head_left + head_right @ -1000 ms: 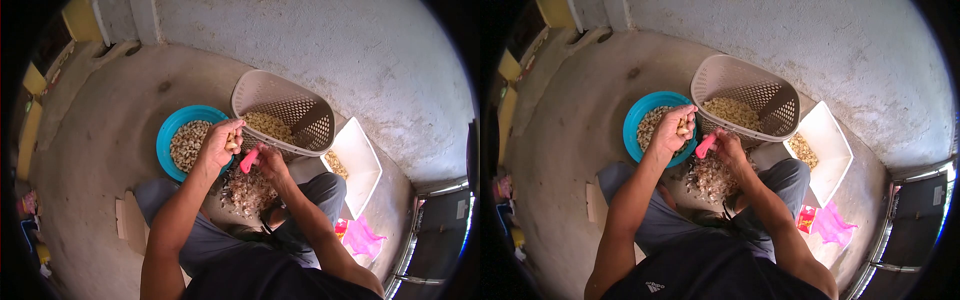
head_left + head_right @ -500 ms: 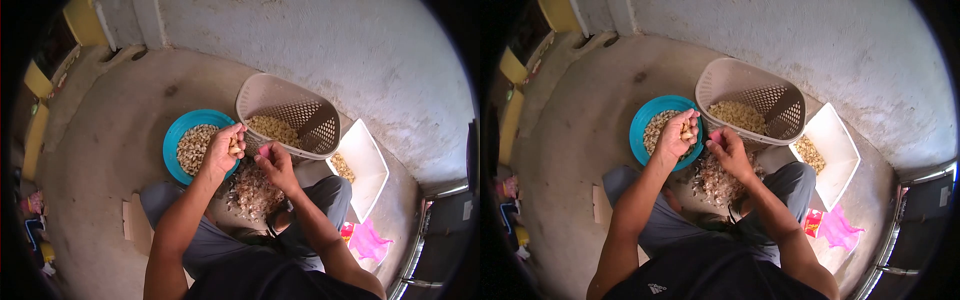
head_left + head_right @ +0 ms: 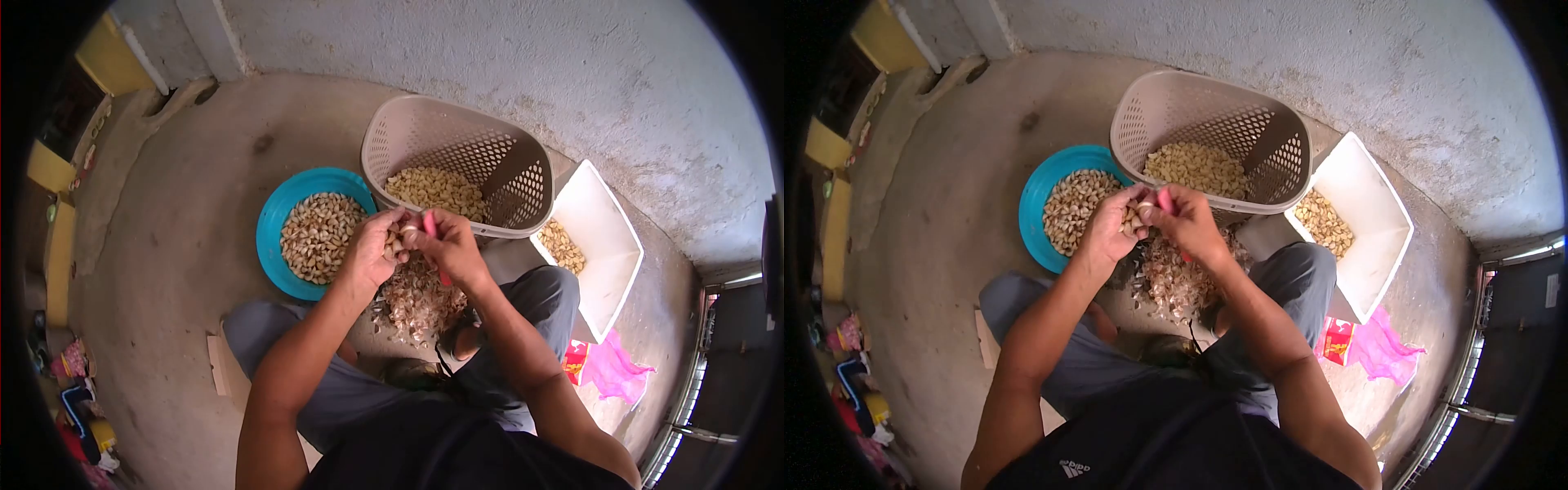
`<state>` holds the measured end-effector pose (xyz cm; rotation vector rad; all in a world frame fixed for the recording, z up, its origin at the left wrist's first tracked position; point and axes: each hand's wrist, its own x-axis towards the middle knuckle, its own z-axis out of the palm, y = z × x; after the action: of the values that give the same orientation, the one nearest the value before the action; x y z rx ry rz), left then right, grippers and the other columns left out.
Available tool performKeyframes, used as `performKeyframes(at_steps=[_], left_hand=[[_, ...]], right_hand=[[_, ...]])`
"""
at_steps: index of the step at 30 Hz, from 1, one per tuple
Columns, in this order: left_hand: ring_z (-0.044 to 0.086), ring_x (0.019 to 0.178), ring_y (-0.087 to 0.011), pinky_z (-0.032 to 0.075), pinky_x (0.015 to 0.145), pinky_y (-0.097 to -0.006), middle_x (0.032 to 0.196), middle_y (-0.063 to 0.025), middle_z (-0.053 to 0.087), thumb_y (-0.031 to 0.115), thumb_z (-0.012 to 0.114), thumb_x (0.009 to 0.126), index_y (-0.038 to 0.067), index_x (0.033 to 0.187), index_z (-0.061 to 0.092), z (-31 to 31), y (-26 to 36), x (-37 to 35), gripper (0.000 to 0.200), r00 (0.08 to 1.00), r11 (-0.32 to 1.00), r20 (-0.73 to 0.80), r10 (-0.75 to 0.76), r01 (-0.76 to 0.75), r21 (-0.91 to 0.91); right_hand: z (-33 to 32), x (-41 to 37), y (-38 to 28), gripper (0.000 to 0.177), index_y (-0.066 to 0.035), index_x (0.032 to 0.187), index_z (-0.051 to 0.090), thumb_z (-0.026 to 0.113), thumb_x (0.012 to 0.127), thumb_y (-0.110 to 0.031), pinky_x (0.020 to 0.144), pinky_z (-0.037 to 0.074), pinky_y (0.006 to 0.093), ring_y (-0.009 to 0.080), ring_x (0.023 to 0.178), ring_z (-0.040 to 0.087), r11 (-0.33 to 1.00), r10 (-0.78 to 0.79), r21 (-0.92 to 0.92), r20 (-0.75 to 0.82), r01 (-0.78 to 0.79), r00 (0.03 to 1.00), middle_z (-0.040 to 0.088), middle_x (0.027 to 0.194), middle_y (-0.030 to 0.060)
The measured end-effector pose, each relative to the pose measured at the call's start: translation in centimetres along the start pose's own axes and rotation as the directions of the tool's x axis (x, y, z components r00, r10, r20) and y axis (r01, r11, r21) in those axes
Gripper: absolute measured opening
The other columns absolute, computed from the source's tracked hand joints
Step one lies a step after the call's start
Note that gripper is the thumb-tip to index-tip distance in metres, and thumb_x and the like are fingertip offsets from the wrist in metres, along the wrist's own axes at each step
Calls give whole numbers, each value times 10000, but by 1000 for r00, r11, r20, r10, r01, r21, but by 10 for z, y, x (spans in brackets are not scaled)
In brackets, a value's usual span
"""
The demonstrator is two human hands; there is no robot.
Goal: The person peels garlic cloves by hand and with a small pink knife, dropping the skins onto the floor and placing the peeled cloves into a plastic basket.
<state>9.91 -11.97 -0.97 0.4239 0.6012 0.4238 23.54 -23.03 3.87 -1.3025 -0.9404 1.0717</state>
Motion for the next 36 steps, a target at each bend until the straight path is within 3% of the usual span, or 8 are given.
performKeyframes(at_steps=[6, 10, 15, 19, 22, 28, 31, 36], left_hand=[[612, 597, -143, 438, 440, -278, 778, -19, 610, 192, 671, 983, 70, 1021, 671, 23, 3, -23, 128, 995, 985, 20, 96, -98, 144], [601, 565, -119, 427, 405, -245, 750, -36, 625, 149, 700, 962, 17, 1017, 692, 26, 0, -26, 144, 971, 923, 5, 238, -228, 311], [572, 552, -69, 406, 390, -212, 721, -36, 627, 127, 672, 980, -29, 990, 699, 23, 3, -29, 158, 892, 632, 156, 424, -415, 655], [555, 552, -48, 409, 399, -210, 719, -19, 628, 128, 646, 997, -29, 1007, 684, 28, 3, -37, 162, 855, 497, 211, 473, -457, 738], [553, 553, -44, 402, 409, -204, 692, -13, 620, 119, 634, 996, -24, 995, 672, 29, -3, -38, 148, 858, 589, 192, 476, -473, 655], [547, 568, -41, 413, 420, -203, 731, -27, 639, 94, 609, 992, -26, 972, 647, 27, -15, -28, 128, 724, 415, 323, 609, -639, 648], [549, 578, -43, 425, 433, -203, 778, -46, 668, 92, 605, 994, -42, 1053, 659, 34, -9, -41, 156, 860, 668, 203, 469, -495, 556], [567, 615, -46, 432, 449, -195, 866, -59, 686, 144, 653, 998, -48, 1176, 673, 43, -3, -46, 263, 864, 642, 244, 440, -492, 587]], right_hand=[[-16, 9, 21, 185, -44, 934, 603, 678, 1003, -198, 397, 384, 241, 88, 529, 498, 834, 194, 515, 68, -201, 979, 542, 762, 11], [-11, 7, 24, 187, -48, 922, 600, 686, 998, -196, 403, 390, 250, 94, 520, 493, 830, 214, 516, 54, -211, 975, 544, 745, 10], [-12, 3, 14, 217, -42, 881, 603, 722, 974, -198, 412, 379, 251, 92, 463, 464, 961, 215, 186, -41, -204, 976, 529, 623, 0], [-11, -2, 8, 217, -28, 879, 615, 741, 959, -186, 399, 366, 255, 96, 445, 472, 970, 161, 188, -25, -154, 987, 521, 575, -3], [-13, -3, 15, 196, -13, 900, 621, 733, 959, -163, 379, 376, 262, 104, 451, 495, 893, 182, 412, 44, -184, 982, 549, 631, 19], [-10, -5, 22, 203, -9, 968, 604, 649, 1014, -202, 371, 411, 253, 108, 480, 503, 651, 262, 691, 185, -315, 947, 552, 748, 50], [-12, -3, 23, 205, -26, 984, 596, 624, 1031, -223, 370, 408, 244, 103, 489, 499, 592, 241, 735, 229, -330, 943, 550, 758, 48], [-12, -1, 24, 207, -39, 1010, 590, 619, 1037, -243, 367, 402, 236, 97, 493, 492, 527, 227, 783, 245, -330, 943, 561, 760, 44]])
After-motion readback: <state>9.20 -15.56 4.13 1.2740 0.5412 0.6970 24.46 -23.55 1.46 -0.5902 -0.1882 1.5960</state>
